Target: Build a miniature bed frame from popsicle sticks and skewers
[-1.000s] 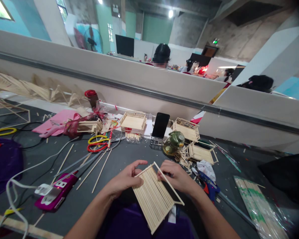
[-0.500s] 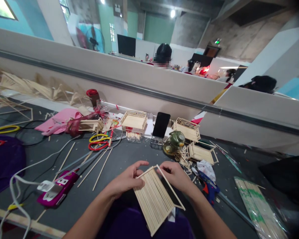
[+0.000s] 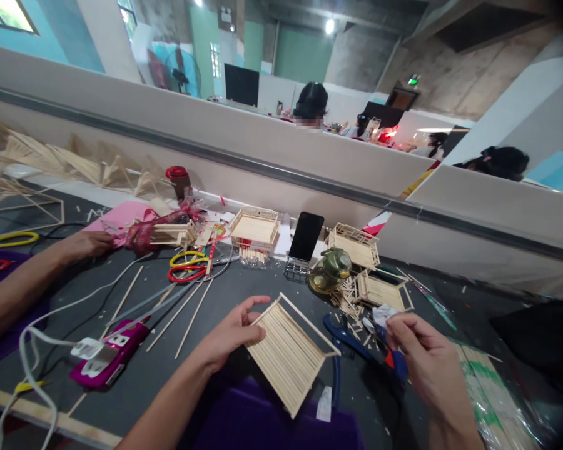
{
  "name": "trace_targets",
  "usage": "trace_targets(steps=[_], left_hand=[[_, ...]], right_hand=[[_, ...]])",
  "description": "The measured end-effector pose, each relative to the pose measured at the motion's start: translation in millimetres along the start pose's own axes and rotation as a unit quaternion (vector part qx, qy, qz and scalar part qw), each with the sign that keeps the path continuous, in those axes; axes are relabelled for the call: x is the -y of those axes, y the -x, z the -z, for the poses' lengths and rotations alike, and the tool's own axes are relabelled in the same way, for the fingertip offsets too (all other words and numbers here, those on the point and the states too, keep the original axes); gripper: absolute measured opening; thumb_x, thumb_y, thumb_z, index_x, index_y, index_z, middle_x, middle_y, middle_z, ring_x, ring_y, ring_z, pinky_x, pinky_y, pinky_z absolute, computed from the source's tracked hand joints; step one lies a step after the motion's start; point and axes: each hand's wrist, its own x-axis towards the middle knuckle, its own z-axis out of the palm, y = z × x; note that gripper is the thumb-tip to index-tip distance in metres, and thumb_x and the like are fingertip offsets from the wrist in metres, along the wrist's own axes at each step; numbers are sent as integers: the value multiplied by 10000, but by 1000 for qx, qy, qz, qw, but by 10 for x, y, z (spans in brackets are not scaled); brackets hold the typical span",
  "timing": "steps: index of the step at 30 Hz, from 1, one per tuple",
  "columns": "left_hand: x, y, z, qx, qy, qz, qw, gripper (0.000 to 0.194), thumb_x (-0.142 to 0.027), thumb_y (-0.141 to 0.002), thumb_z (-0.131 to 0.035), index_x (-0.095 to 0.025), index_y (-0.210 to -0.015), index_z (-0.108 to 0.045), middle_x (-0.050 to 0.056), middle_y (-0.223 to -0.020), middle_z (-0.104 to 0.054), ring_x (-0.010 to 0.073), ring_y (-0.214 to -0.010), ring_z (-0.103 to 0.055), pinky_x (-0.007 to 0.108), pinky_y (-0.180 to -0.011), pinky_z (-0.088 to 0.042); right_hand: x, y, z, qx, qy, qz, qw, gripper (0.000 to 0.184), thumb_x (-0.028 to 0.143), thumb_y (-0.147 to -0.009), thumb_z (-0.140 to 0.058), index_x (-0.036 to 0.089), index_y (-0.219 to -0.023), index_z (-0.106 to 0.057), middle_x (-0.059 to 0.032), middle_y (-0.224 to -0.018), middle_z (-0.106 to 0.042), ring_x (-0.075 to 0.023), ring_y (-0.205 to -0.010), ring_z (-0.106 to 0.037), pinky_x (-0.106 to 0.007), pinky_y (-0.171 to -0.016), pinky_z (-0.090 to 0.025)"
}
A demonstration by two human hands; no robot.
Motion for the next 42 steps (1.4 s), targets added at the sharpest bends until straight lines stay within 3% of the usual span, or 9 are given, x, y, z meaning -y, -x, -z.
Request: trace_targets(steps=[3,6,10,13,16,19,27,36,42], left_hand=[[21,-19,-37,-14,38,-7,999,706,-192,-660,-728,-181,-1313,-460,32,-846,-689,189,-761,-640,283,-693,-440],[43,-30,-99,-23,78,-12,997,723,-201,-679,-734,-185,-1331,-422,66,-924,-708,195,-768,-660,304,-716,-465],[73,-26,-205,-38,104,-18,994,751,-172,-672,-733,-191,-1340,-390,87,-1002,-708,179,-746,-661,289,-691,-473],[89,-8,-301,-55,114,-13,992,828,-150,-636,-739,-203,-1367,-352,78,-1017,-704,174,-728,-655,289,-687,-473],[98,27,-403,-73,117,-17,990,919,-141,-596,-753,-222,-1401,-318,78,-1066,-688,186,-790,-655,296,-721,-479],[118,65,-488,-87,107,-28,990,955,-116,-577,-733,-248,-1418,-303,72,-1138,-657,189,-893,-638,286,-762,-477],[225,46,-578,-93,68,-45,992,899,-76,-581,-645,-251,-1391,-298,79,-1252,-580,170,-903,-608,272,-791,-479],[273,6,-586,-95,54,-53,993,798,-68,-585,-591,-226,-1320,-324,77,-1195,-589,169,-892,-602,252,-736,-473],[306,17,-561,-96,64,-57,992,781,-84,-605,-595,-222,-1321,-318,86,-1220,-582,170,-901,-598,263,-747,-479]], right_hand=[[164,170,107,13,54,-5,998,214,420,-788,-682,206,-769,-676,-17,-631,-573,-164,-555,-509,-258,-476,-404],[303,333,-4,22,86,59,994,157,374,-803,-679,222,-771,-696,-41,-730,-650,-189,-631,-588,-265,-543,-478],[347,422,-465,89,133,147,976,133,293,-885,-590,241,-860,-710,-53,-838,-701,-203,-757,-651,-274,-659,-518],[267,352,-870,90,158,193,964,194,245,-934,-494,219,-979,-681,-78,-915,-712,-210,-831,-666,-306,-759,-516],[139,227,-1169,90,195,197,957,241,215,-956,-423,192,-977,-662,-95,-921,-696,-218,-858,-651,-332,-790,-498],[28,140,-1338,84,234,196,949,276,206,-961,-389,174,-934,-661,-102,-855,-668,-221,-817,-635,-340,-776,-489],[-34,115,-1471,100,266,181,942,253,174,-938,-419,162,-957,-671,-106,-873,-672,-223,-838,-640,-322,-787,-477],[-148,101,-1537,110,301,181,930,238,94,-875,-425,150,-933,-649,-106,-891,-680,-220,-829,-640,-311,-764,-483],[-194,125,-1558,110,320,207,918,285,118,-934,-375,146,-971,-657,-99,-887,-671,-199,-838,-637,-286,-773,-483]])
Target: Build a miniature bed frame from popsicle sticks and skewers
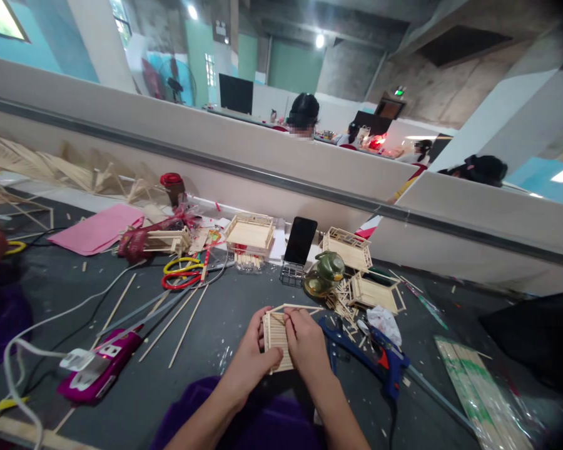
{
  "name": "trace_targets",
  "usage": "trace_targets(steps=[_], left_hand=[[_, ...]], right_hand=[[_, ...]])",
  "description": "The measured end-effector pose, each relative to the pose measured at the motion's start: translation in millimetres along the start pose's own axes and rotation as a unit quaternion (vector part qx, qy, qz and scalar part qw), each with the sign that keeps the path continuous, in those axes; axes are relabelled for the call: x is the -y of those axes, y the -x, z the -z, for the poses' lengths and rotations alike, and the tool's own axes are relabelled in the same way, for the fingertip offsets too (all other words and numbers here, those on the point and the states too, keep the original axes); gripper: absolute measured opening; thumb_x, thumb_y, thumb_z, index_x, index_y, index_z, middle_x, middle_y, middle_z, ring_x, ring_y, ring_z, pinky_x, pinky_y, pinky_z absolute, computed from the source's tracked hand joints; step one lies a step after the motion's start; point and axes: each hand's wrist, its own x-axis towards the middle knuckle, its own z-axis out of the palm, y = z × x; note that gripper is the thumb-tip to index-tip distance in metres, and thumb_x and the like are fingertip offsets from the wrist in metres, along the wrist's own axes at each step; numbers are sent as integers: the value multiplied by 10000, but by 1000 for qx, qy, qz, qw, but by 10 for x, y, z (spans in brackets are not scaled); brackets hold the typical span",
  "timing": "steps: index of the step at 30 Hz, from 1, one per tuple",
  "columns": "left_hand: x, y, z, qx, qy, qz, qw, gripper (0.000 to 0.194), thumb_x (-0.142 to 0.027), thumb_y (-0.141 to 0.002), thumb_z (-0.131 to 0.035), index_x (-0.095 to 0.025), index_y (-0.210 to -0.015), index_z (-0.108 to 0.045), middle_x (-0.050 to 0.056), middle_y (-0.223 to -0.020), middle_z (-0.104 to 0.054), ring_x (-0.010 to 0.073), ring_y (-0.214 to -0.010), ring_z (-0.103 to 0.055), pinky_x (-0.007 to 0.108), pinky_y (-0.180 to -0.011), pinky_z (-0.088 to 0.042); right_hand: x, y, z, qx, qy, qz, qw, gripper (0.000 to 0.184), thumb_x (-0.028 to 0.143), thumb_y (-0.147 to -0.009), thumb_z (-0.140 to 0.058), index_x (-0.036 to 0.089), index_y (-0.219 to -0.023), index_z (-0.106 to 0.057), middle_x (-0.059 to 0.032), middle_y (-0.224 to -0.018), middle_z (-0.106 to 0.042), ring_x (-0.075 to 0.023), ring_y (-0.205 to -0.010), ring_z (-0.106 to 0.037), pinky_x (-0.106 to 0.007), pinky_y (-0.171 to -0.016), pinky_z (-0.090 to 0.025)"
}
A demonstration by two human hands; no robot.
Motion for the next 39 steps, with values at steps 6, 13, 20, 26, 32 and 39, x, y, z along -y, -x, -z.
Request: trace_targets(steps=[6,13,20,26,32,39], left_hand=[[35,-29,1,-8,-2,-6,1000,773,-84,-607,-600,-203,-1319,-325,102,-1240,-576,167,-918,-597,244,-739,-476],[48,-27,1,-15,-2,4,1000,785,-130,-621,-652,-203,-1331,-325,114,-1248,-584,188,-933,-613,268,-744,-491],[51,-10,23,-23,-5,8,1000,784,-148,-615,-677,-217,-1324,-349,94,-1192,-616,183,-898,-628,270,-743,-496],[52,0,24,-1,-6,3,1000,784,-139,-630,-668,-214,-1329,-323,100,-1223,-596,187,-936,-617,271,-762,-500],[45,23,3,1,-15,2,1000,803,-133,-636,-662,-205,-1355,-311,103,-1211,-607,192,-923,-621,281,-768,-502],[70,25,8,10,-5,4,1000,822,-137,-642,-681,-199,-1365,-295,132,-1287,-566,220,-1004,-611,300,-812,-501]], right_hand=[[22,33,-60,-15,66,19,998,255,111,-936,-395,156,-925,-645,-72,-825,-642,-179,-741,-623,-253,-670,-455],[50,32,-38,4,121,7,993,190,103,-911,-460,176,-845,-623,-50,-784,-632,-165,-681,-605,-238,-586,-390],[21,21,-23,25,68,-31,997,174,125,-907,-464,175,-852,-621,-42,-801,-663,-154,-709,-623,-230,-625,-381],[27,55,1,23,46,-41,998,197,138,-915,-446,176,-861,-631,-47,-815,-674,-158,-747,-634,-229,-652,-374],[16,41,10,27,17,-86,996,151,121,-833,-483,180,-819,-622,-36,-793,-681,-167,-712,-628,-238,-635,-369],[11,98,-64,-12,-72,-142,987,171,180,-820,-438,181,-811,-609,-30,-723,-649,-166,-645,-596,-245,-618,-389]])
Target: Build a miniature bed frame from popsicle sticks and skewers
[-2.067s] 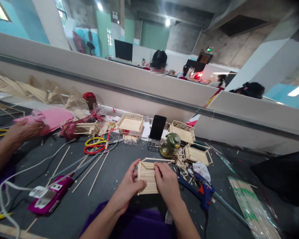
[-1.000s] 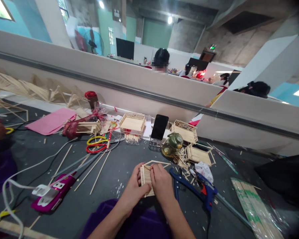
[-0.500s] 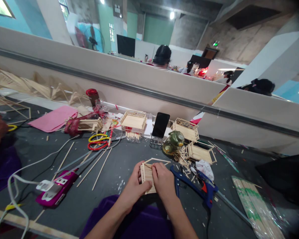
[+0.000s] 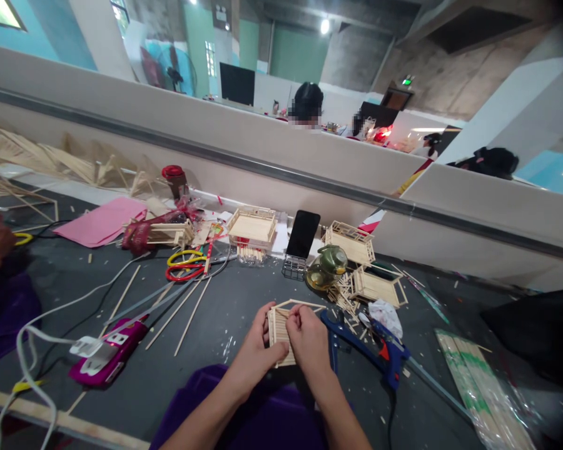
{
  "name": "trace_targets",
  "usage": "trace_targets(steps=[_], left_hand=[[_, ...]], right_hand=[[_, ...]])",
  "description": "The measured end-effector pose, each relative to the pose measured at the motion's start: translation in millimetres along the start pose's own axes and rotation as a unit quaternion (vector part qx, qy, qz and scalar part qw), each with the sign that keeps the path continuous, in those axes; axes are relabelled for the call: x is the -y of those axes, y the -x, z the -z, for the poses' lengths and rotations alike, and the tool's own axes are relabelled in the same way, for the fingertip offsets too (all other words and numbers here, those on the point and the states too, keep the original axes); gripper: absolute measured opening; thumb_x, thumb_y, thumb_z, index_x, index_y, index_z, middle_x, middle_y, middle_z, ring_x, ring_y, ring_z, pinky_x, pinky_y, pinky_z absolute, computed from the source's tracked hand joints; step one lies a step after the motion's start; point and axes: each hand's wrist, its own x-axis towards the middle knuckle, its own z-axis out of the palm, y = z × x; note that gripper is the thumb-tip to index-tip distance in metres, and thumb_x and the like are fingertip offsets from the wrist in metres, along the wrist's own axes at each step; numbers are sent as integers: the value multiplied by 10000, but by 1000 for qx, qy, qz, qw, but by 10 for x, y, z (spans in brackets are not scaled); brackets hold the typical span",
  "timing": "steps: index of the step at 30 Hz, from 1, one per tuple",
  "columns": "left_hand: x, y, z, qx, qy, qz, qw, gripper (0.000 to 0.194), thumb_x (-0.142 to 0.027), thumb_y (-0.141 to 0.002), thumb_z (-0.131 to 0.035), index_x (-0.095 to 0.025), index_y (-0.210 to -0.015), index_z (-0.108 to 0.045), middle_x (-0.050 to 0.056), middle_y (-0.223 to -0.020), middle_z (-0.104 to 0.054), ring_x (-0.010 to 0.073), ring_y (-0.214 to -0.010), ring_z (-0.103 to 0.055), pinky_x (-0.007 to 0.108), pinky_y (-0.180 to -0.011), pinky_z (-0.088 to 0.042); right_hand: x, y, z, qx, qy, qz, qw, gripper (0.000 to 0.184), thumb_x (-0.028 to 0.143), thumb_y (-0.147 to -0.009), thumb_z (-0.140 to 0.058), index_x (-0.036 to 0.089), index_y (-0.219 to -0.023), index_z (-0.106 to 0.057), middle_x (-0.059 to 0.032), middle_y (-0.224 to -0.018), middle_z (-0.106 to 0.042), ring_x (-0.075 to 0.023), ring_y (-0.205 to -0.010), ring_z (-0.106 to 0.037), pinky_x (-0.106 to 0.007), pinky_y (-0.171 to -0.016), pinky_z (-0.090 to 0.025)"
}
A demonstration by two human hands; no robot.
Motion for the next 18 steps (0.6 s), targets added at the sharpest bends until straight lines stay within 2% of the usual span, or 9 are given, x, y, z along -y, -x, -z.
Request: trace_targets(steps=[6,13,18], left_hand=[[-18,8,-20,1,0,2,1000,826,-139,-635,-666,-204,-1368,-292,136,-1311,-551,218,-990,-615,302,-795,-509],[-24,29,-47,-11,-22,-8,1000,791,-163,-647,-655,-202,-1360,-313,125,-1272,-574,211,-1001,-617,286,-803,-500],[-11,49,-93,-10,-47,-19,999,810,-160,-646,-638,-188,-1376,-287,137,-1268,-570,219,-999,-610,297,-801,-503]], right_hand=[[-7,15,-4,-29,-27,-46,998,169,222,-807,-436,185,-776,-598,-16,-665,-609,-167,-592,-571,-250,-583,-396],[2,43,43,2,-100,-19,995,235,241,-872,-402,192,-822,-626,-55,-813,-677,-180,-745,-622,-256,-689,-445],[44,46,89,-6,-55,-48,997,217,241,-853,-426,196,-826,-636,-55,-796,-693,-193,-721,-628,-269,-677,-431]])
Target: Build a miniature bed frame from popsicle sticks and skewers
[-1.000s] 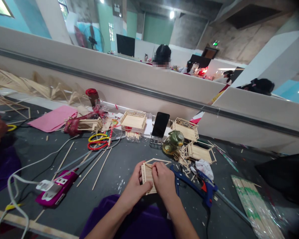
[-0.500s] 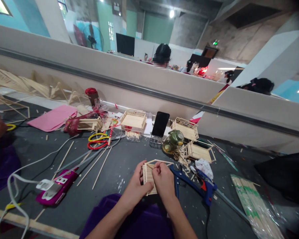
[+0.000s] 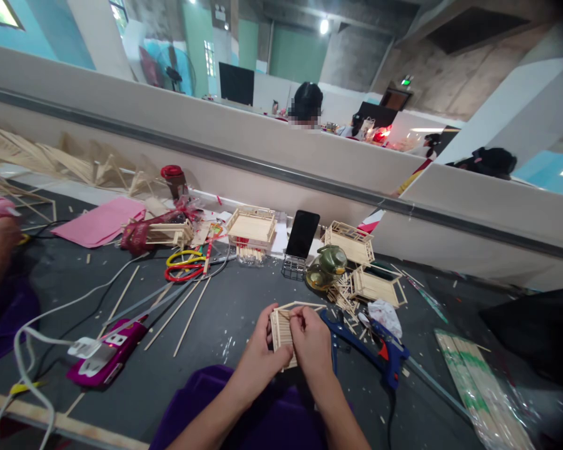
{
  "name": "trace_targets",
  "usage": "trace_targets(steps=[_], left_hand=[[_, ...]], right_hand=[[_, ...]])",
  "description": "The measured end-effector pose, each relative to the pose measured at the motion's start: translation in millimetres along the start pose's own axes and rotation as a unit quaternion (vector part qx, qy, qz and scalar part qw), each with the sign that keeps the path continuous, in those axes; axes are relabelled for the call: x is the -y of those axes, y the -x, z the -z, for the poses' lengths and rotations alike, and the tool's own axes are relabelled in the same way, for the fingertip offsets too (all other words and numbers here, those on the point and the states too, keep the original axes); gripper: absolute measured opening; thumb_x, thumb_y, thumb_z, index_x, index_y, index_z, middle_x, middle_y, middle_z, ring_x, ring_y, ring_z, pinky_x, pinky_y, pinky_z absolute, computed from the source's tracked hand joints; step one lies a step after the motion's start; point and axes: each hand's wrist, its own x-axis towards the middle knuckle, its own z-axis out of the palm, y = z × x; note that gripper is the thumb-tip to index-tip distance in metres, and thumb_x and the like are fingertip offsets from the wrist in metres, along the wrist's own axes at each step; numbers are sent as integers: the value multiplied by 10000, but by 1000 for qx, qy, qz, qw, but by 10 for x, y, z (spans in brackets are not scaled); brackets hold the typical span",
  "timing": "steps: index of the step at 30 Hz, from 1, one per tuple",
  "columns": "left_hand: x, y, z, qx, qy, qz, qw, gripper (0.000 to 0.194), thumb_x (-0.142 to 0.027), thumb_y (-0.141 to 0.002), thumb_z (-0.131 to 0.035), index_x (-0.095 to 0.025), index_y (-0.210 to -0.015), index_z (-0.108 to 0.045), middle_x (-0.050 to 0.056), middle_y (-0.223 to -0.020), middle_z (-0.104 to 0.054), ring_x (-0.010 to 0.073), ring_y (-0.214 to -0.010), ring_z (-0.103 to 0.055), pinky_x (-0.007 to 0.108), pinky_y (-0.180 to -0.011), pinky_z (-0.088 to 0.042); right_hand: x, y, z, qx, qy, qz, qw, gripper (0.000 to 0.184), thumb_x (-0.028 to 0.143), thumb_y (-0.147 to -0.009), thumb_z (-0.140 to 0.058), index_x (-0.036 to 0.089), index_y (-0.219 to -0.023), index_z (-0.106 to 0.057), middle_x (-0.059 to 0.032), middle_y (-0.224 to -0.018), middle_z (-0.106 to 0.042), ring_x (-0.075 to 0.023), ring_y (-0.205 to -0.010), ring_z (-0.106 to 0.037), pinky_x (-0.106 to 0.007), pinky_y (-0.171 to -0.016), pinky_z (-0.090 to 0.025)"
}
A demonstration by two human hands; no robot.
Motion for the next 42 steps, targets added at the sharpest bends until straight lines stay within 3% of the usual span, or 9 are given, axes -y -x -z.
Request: trace_targets(steps=[9,16,25,29,38,42], left_hand=[[23,19,-26,-1,-9,-5,1000,834,-168,-634,-643,-179,-1383,-276,153,-1290,-555,229,-1018,-606,309,-812,-500],[32,-24,44,-13,49,2,999,751,-118,-613,-634,-197,-1312,-371,132,-1259,-587,228,-1034,-617,289,-796,-497],[104,-119,128,-33,47,-3,998,685,-109,-596,-606,-203,-1255,-445,99,-1188,-624,201,-963,-630,274,-771,-492],[110,-73,83,-26,18,-33,999,667,-115,-621,-592,-198,-1261,-425,94,-1200,-609,190,-985,-612,271,-811,-488],[162,49,-44,-41,-25,-58,997,694,-123,-666,-573,-200,-1327,-378,112,-1312,-547,209,-1102,-587,281,-878,-492],[155,63,-52,-38,-27,-60,997,685,-128,-676,-580,-201,-1327,-379,116,-1305,-553,218,-1109,-585,287,-879,-496]], right_hand=[[48,-16,-2,3,43,-40,998,145,221,-769,-466,195,-775,-609,-22,-686,-653,-177,-613,-592,-257,-600,-390],[-39,-3,-74,-27,18,-17,999,168,242,-783,-436,189,-731,-587,6,-603,-557,-159,-547,-539,-247,-549,-385],[-107,49,-76,-33,-21,46,998,211,244,-877,-409,187,-810,-600,-30,-735,-617,-167,-677,-579,-253,-637,-426],[-82,36,-40,-15,-36,33,999,221,234,-884,-411,186,-817,-616,-51,-794,-654,-179,-738,-611,-264,-696,-440],[-19,69,1,-30,81,10,996,177,211,-833,-467,205,-815,-643,-21,-700,-678,-173,-613,-612,-252,-595,-390],[8,62,-17,-44,84,-22,995,136,211,-778,-496,210,-777,-632,-4,-647,-652,-168,-570,-591,-247,-565,-368]])
